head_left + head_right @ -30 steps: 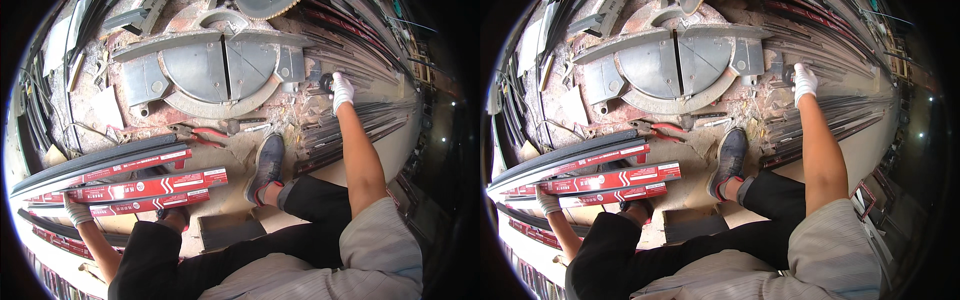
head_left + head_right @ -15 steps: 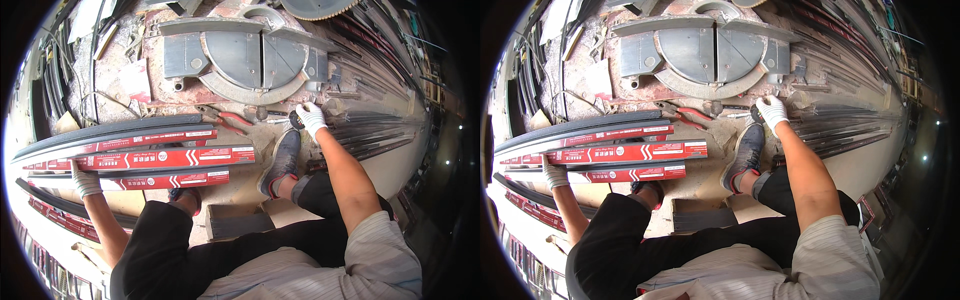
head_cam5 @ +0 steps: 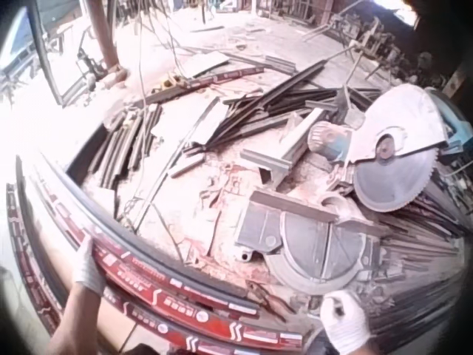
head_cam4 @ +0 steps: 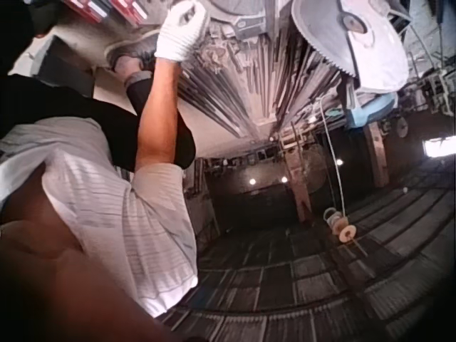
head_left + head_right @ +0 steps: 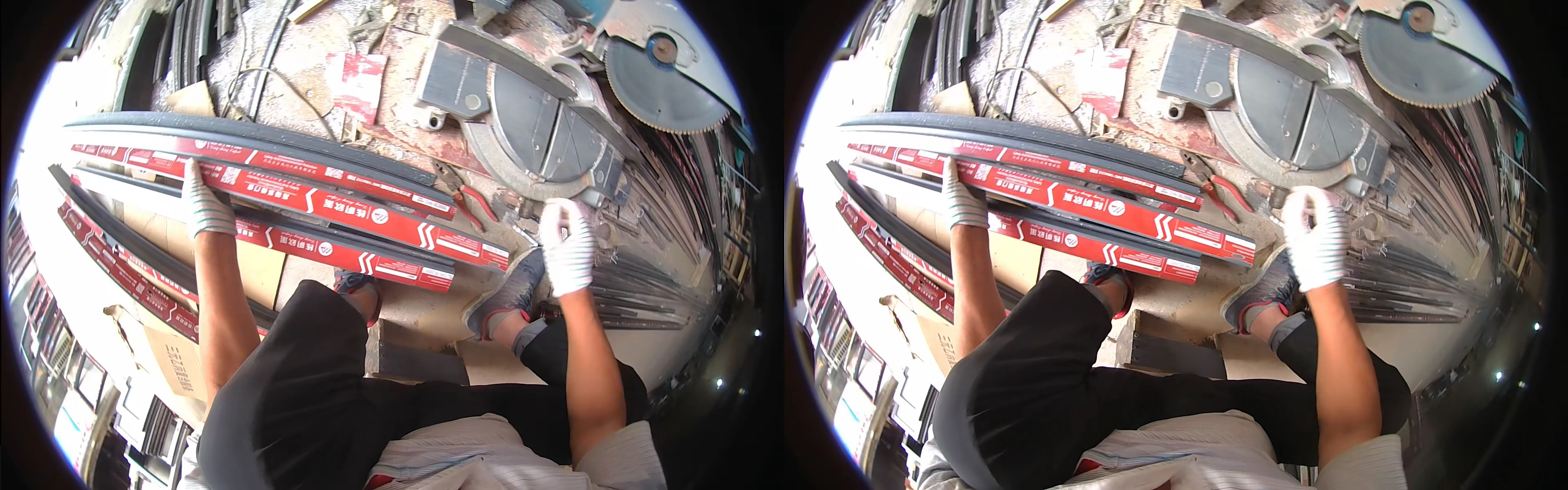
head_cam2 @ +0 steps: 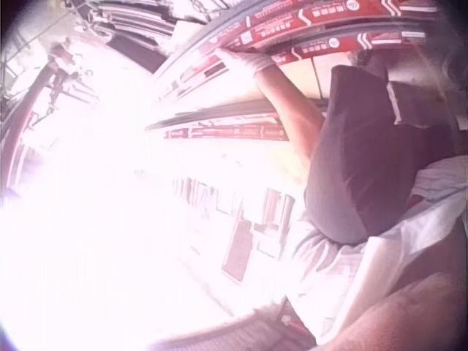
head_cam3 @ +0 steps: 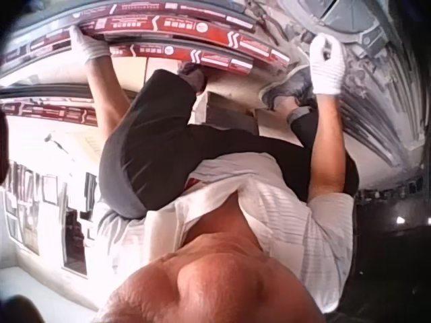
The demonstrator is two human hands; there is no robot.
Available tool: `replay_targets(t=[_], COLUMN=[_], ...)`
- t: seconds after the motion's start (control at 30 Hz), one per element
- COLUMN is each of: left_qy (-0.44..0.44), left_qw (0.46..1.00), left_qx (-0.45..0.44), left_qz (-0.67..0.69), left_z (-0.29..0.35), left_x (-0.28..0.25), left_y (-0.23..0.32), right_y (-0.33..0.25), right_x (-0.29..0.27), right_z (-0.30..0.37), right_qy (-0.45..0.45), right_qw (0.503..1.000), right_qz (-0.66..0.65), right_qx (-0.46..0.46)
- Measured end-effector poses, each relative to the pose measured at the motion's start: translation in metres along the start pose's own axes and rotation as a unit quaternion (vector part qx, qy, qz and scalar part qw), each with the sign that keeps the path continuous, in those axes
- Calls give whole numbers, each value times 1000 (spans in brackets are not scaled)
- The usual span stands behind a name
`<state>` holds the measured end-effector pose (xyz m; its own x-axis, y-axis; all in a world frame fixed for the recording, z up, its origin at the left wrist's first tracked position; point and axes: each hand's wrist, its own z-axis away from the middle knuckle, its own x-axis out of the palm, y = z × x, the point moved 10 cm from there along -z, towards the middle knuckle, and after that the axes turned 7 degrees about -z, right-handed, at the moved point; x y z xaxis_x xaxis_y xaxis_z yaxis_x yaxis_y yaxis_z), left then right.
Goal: The person sits on the floor in a workshop, handling long metal profiles. They measure a profile with a tape measure, place it on a chop saw, and cut it. The person then stacks the cut pieces and inspects the cross-section of a profile.
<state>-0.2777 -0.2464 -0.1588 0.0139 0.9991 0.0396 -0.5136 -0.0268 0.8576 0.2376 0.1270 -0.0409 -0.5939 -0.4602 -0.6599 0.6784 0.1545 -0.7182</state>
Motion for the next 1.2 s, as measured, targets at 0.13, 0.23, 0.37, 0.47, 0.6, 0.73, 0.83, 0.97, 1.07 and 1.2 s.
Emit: replay_targets(t=[0.13, 0.23, 0.37, 0.47, 0.6, 0.73, 0.83, 0.97, 1.07, 1.2], left_qy=[5, 35, 85, 89, 87, 79, 52, 56, 97, 108], left_qw=[1000, 998, 994, 994, 994, 996, 998, 982, 946, 926], left_qx=[21, 38, 54, 47, 61, 31, 25, 62, 102, 84], left_qz=[-8, -39, 51, 35, -38, 16, -29, -172, -291, -352], left_z=[10, 12, 26, 12, 5, 4, -9, -5, -6, -3], left_x=[11, 9, 8, -7, -1, 15, 15, 29, 32, 40], left_y=[9, 17, 30, 30, 38, 26, 14, 19, 29, 38], right_y=[-128, -110, -91, -91, -104, -110, -108, -98, -98, -93], right_x=[97, 152, 176, 179, 184, 181, 183, 185, 195, 205], right_z=[28, 44, 43, 29, 8, -7, -9, -12, -16, -28], right_qy=[-199, -287, -339, -354, -398, -400, -414, -412, -415, -398], right_qw=[946, 925, 923, 919, 906, 905, 900, 904, 907, 916], right_qz=[55, 151, 129, 102, 70, 34, 15, -15, -37, -49], right_qx=[-249, -198, -128, -141, -124, -142, -133, -111, -60, -30])
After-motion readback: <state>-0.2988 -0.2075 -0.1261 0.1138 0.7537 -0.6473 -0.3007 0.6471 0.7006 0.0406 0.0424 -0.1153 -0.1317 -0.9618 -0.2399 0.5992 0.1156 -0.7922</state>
